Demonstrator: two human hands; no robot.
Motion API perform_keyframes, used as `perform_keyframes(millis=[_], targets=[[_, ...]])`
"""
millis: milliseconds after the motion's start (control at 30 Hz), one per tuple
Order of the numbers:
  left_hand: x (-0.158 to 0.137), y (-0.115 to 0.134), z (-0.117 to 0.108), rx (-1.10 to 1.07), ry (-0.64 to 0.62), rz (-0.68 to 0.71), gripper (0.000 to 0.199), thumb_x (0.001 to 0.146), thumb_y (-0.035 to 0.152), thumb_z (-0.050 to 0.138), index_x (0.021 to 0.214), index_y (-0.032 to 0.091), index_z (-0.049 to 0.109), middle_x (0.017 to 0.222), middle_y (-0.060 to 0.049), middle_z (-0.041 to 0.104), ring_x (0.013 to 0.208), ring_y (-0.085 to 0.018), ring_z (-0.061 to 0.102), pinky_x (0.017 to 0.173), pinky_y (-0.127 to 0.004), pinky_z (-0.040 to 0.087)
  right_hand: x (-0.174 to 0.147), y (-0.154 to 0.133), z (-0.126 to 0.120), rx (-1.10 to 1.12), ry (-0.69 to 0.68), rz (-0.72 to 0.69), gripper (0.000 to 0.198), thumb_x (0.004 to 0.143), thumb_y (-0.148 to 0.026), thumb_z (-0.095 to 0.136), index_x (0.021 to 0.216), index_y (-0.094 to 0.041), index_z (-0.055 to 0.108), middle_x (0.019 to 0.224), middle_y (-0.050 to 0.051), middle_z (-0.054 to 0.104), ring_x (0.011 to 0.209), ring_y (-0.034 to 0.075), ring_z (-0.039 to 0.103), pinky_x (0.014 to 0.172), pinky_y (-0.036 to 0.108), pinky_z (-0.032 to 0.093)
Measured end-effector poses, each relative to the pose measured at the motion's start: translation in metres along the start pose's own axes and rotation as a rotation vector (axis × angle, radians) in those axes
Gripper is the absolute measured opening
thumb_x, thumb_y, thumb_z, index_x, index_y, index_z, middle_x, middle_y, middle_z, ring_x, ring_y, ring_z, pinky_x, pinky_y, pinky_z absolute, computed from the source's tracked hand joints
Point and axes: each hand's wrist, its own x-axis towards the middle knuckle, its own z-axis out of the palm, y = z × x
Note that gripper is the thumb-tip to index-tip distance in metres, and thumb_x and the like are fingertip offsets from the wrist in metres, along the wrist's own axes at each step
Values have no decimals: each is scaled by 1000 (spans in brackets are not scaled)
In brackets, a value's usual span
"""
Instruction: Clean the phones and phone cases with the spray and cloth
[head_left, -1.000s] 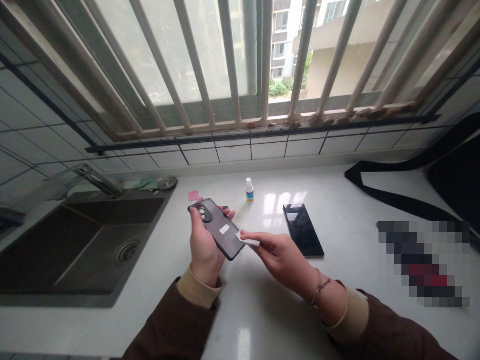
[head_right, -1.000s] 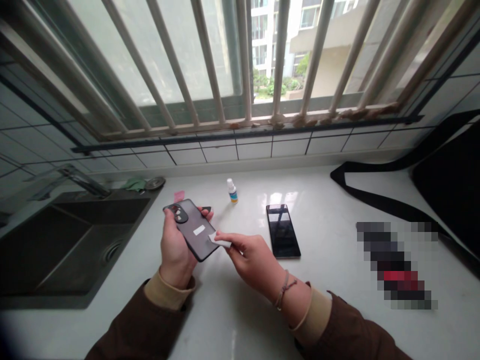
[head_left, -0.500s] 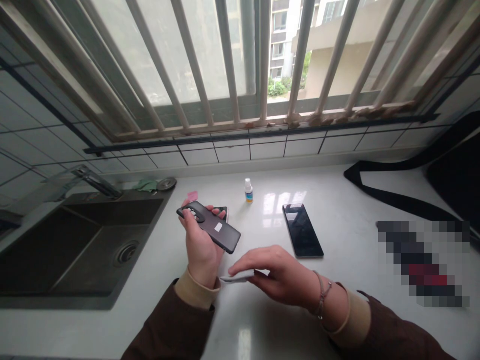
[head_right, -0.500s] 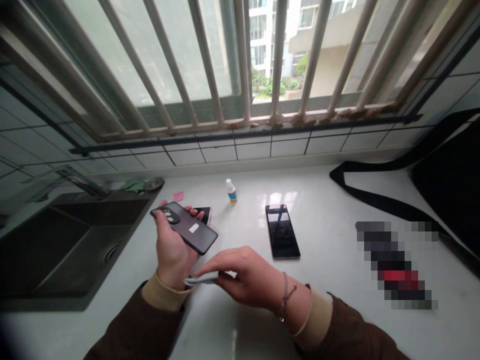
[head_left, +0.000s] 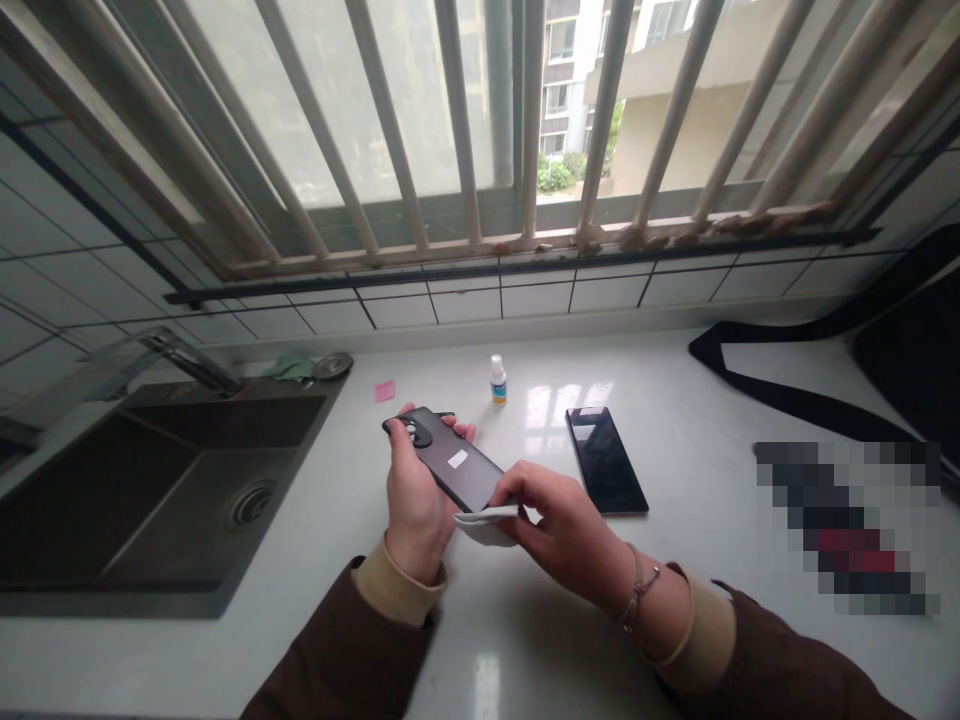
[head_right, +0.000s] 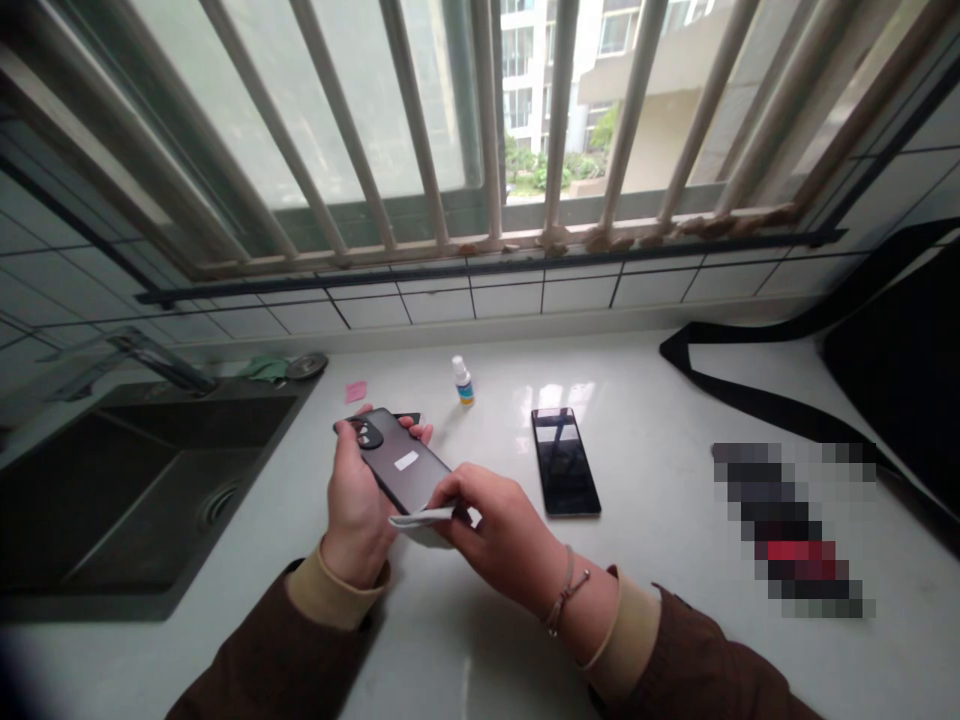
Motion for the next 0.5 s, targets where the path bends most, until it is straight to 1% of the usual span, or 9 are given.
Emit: perform_keyframes(millis=[100,200,300,367,400,433,500], targets=[[2,0,-3,-3,-32,-26,35,106,59,50,122,30,60,87,-3,72,78,-21,73,97,-49,59,1,2,0,7,16,43,19,87,-4,68,91,-22,67,84,-2,67,72,13,56,67,26,45],[5,1,-6,-3,-45,-28,35,105,58,52,121,29,62,87,-3,73,79,-21,74,98,-51,59,2,7,0,-4,42,123,14,90,-9,70,91,-22,67,85,-1,68,73,14,57,68,27,45],[9,5,-6,-3,-12,-16,35,106,58,50,118,28,62,87,-4,73,80,-21,74,98,-53,59,6,12,-5,-65,78,189,13,90,-10,72,90,-22,68,84,-1,69,73,15,58,69,28,45],[11,8,-7,-1,23,-19,35,107,58,47,117,28,61,86,-4,73,81,-22,74,96,-53,59,9,13,-11,-100,144,220,11,91,-10,71,90,-21,69,84,0,69,73,16,58,69,29,46],[13,10,-8,7,40,-19,36,107,59,46,117,28,61,86,-4,72,80,-22,74,94,-52,60,10,11,-15,-71,164,217,10,92,-11,71,91,-21,70,85,1,69,74,16,58,69,30,47],[14,10,-9,23,55,-17,36,107,60,46,117,28,61,86,-3,72,79,-21,74,90,-49,61,11,9,-18,-2,150,189,8,92,-13,72,91,-21,70,86,2,70,75,16,60,70,30,49],[17,10,-12,70,54,-13,38,104,63,52,117,28,59,87,0,70,74,-17,71,81,-39,62,11,1,-23,206,21,75,6,91,-17,77,90,-21,72,89,3,70,80,17,64,75,31,53]])
